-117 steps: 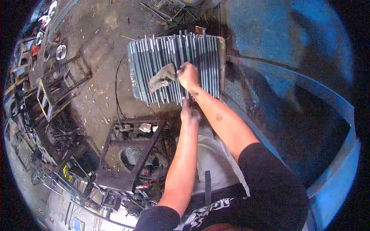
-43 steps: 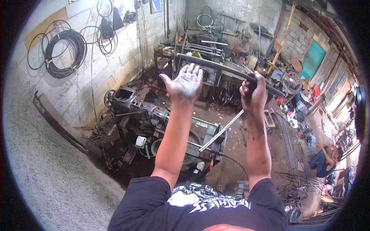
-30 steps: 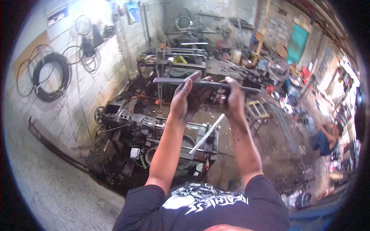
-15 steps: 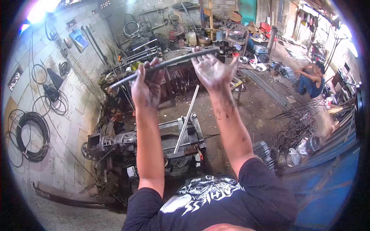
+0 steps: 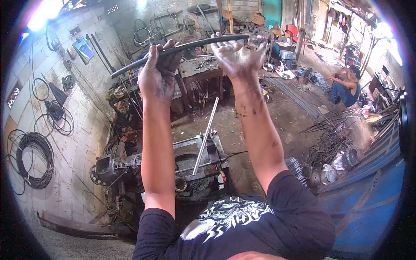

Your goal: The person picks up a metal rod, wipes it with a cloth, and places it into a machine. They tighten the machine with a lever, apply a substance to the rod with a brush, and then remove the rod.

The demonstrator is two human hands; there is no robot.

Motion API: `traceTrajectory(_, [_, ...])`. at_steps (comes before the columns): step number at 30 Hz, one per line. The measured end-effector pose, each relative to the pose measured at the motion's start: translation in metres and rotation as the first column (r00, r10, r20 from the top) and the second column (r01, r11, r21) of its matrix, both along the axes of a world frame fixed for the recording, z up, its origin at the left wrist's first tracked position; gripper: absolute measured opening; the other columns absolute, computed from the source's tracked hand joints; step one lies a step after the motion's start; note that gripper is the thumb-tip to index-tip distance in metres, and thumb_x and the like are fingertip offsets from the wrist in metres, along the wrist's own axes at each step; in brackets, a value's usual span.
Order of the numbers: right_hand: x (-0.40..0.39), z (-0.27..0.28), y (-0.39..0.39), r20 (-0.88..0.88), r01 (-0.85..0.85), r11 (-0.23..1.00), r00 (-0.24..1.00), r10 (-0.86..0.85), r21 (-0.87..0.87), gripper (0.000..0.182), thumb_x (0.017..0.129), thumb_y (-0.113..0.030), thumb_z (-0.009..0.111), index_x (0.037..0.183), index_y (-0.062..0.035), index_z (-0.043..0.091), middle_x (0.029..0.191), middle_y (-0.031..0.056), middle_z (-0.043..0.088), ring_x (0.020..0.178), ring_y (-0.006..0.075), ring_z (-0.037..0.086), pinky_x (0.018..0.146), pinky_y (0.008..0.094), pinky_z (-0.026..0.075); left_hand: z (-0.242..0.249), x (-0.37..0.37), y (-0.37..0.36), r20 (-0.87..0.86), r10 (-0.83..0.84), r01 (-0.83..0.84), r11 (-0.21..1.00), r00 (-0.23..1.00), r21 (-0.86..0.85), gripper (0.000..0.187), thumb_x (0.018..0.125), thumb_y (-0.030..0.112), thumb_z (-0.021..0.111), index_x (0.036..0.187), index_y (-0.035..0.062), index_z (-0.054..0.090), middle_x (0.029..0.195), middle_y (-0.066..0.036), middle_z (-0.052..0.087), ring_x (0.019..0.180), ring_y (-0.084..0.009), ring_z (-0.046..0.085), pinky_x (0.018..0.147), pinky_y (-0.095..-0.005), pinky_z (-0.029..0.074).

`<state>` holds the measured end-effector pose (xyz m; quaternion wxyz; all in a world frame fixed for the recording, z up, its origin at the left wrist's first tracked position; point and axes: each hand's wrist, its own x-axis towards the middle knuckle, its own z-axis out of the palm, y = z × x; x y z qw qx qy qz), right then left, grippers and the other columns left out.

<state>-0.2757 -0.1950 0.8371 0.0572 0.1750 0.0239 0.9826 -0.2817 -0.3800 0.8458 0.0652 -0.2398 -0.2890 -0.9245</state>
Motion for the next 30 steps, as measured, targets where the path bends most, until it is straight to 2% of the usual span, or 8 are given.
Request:
traceTrajectory(4, [0.002,0.004,-0.003,-0.028,0.010,1.000,1.000,-0.010,0.002,0.106,0.083,-0.078,0.017,0.146,0.0041,-0.004,0.152,0.0250,0.003,0.143,0.0339,0.009,0.117,0.0484,0.006,-0.005,-0.005,-0.001,0.019,-0.008,0.007,1.000,1.000,0.013,0.014,0.094,0.013,0.054,0.096,-0.0014,0.054,0.099,-0.024,0.064,0.098,-0.0344,0.065,0.084,-0.0478,0.057])
traceTrajectory(9, [-0.021,-0.009,-0.008,0.228,0.151,0.980,0.966,-0.118,-0.132,0.076,0.091,-0.062,0.038,0.124,0.0061,0.042,0.118,0.0191,0.050,0.115,0.0295,0.047,0.105,0.0455,0.032,-0.013,-0.004,0.002,0.051,0.028,-0.028,1.000,0.998,0.010,0.018,0.094,0.015,0.055,0.101,-0.0014,0.052,0.103,-0.022,0.063,0.099,-0.0323,0.064,0.083,-0.0452,0.058])
traceTrajectory(15, [0.049,-0.192,-0.029,0.030,0.109,0.719,0.984,-0.178,0.687,0.035,0.093,-0.028,0.049,0.116,-0.0017,0.053,0.104,0.0130,0.062,0.097,0.0233,0.059,0.085,0.0391,0.049,-0.161,0.041,0.002,0.130,0.092,-0.066,0.979,0.987,-0.191,0.023,0.098,0.021,0.049,0.102,0.0002,0.057,0.105,-0.015,0.064,0.095,-0.0243,0.066,0.082,-0.0389,0.057])
traceTrajectory(20, [0.135,-0.369,-0.003,0.560,-0.377,0.767,0.828,0.029,0.519,0.037,0.096,-0.031,0.052,0.114,0.0002,0.055,0.100,0.0107,0.065,0.087,0.0200,0.063,0.080,0.0346,0.052,-0.320,0.113,0.024,0.391,0.184,0.151,0.714,0.902,-0.683,0.021,0.097,0.020,0.053,0.102,-0.0005,0.058,0.104,-0.014,0.067,0.098,-0.0196,0.063,0.088,-0.0322,0.050])
traceTrajectory(25, [0.178,-0.501,0.031,0.881,-0.198,0.925,0.419,-0.220,0.325,0.025,0.097,-0.029,0.052,0.099,-0.0038,0.053,0.094,0.0114,0.063,0.088,0.0243,0.063,0.080,0.0347,0.053,-0.419,0.118,0.011,0.462,0.045,0.446,0.187,0.886,-0.875,0.045,0.091,0.018,0.061,0.127,-0.0067,0.048,0.116,-0.019,0.062,0.103,-0.0208,0.063,0.084,-0.0294,0.051])
traceTrajectory(26, [0.174,-0.517,0.041,0.901,-0.129,0.947,0.366,-0.232,0.295,0.023,0.097,-0.027,0.052,0.097,-0.0033,0.052,0.096,0.0125,0.062,0.090,0.0255,0.063,0.081,0.0354,0.053,-0.383,0.110,0.010,0.491,0.041,0.492,-0.104,0.870,-0.864,0.049,0.087,0.014,0.065,0.129,-0.0054,0.047,0.118,-0.022,0.061,0.104,-0.0239,0.063,0.085,-0.0320,0.051])
traceTrajectory(28, [0.154,-0.549,0.058,0.889,-0.112,0.925,0.340,-0.307,0.363,0.023,0.097,-0.025,0.051,0.095,-0.0028,0.051,0.096,0.0135,0.062,0.092,0.0264,0.063,0.082,0.0360,0.053,-0.357,0.094,0.002,0.380,-0.069,0.372,-0.107,0.923,-0.922,0.049,0.082,0.012,0.069,0.125,-0.0039,0.052,0.118,-0.021,0.061,0.101,-0.0279,0.065,0.086,-0.0342,0.051])
traceTrajectory(30, [0.145,-0.560,0.062,0.862,-0.095,0.894,0.327,-0.388,0.438,0.022,0.097,-0.024,0.051,0.094,-0.0023,0.051,0.096,0.0146,0.062,0.093,0.0274,0.063,0.083,0.0365,0.053,-0.339,0.084,-0.018,-0.188,-0.109,-0.201,-0.131,0.976,-0.971,0.045,0.080,0.010,0.070,0.121,-0.0024,0.056,0.118,-0.019,0.061,0.103,-0.0311,0.062,0.089,-0.0372,0.049])
